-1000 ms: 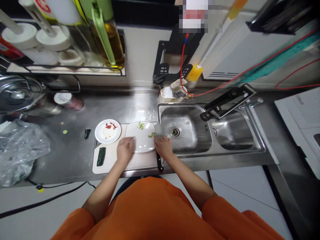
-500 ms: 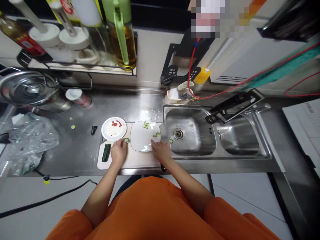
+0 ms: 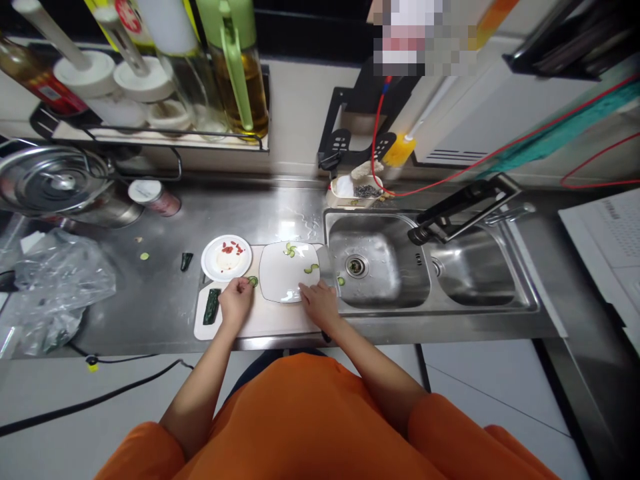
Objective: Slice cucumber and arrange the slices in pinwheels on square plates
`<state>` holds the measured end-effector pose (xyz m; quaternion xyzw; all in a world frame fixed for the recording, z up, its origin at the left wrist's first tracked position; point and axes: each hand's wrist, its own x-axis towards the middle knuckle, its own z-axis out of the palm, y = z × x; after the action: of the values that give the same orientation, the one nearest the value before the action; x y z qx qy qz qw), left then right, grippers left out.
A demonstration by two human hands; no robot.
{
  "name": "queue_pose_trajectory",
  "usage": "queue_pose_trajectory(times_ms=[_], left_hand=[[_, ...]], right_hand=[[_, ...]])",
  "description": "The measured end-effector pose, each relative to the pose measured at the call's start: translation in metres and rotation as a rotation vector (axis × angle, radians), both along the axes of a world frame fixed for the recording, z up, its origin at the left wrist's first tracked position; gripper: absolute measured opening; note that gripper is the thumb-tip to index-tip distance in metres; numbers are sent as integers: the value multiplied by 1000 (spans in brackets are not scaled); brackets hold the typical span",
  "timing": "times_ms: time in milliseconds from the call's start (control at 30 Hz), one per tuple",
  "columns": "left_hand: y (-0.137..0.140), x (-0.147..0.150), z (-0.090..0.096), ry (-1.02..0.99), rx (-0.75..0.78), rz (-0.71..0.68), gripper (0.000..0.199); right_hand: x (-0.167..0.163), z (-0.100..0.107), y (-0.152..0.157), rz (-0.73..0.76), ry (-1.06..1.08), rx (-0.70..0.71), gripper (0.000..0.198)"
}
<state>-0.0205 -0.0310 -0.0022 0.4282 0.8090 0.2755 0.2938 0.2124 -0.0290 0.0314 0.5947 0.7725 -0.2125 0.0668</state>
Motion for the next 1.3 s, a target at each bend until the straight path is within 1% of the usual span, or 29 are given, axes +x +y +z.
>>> queue_pose_trajectory(times_ms=[100, 167, 233, 300, 367, 467, 567, 633, 733, 800, 867, 933, 1000, 1100, 1200, 1300], left_hand=[[1, -1, 9, -187, -22, 70, 29], [2, 2, 16, -335, -42, 68, 34], [5, 10, 25, -483, -56, 21, 38], [10, 21, 31, -611, -65, -53, 39], [14, 34, 36, -705, -79, -117, 39], [17, 50, 38, -795, -105, -172, 40], [17, 60, 36, -878, -146, -174, 41], [15, 65, 34, -941, -220, -124, 41], [11, 69, 31, -1031, -443, -42, 41], [9, 72, 29, -1108, -574, -23, 37], [10, 74, 28, -1204, -622, -7, 28], [13, 76, 27, -1287, -615, 10, 18], [18, 78, 25, -1322, -594, 20, 14], [29, 81, 21, -1282, -564, 18, 21], [41, 87, 17, -1155, -529, -29, 27], [53, 92, 12, -998, -472, -112, 26]], right_hand=[[-2, -4, 4, -44, 138, 0, 31], [-5, -6, 9, -58, 275, 12, 27], [-10, -6, 15, -108, 425, 27, 23], [-15, -5, 21, -218, 556, 26, 18], [-18, -3, 25, -321, 667, -15, 16], [-18, -1, 27, -393, 792, -94, 16], [-12, 2, 24, -424, 819, -104, 15], [-7, 5, 21, -416, 799, -82, 13], [-1, 9, 15, -363, 756, -28, 10], [4, 10, 12, -334, 732, -3, 9], [8, 9, 11, -320, 713, 11, 9], [12, 8, 11, -324, 696, 25, 9], [16, 7, 12, -343, 684, 31, 9], [21, 4, 16, -380, 679, 19, 9], [24, -1, 21, -434, 677, -1, 13], [26, -10, 26, -513, 631, -15, 16]])
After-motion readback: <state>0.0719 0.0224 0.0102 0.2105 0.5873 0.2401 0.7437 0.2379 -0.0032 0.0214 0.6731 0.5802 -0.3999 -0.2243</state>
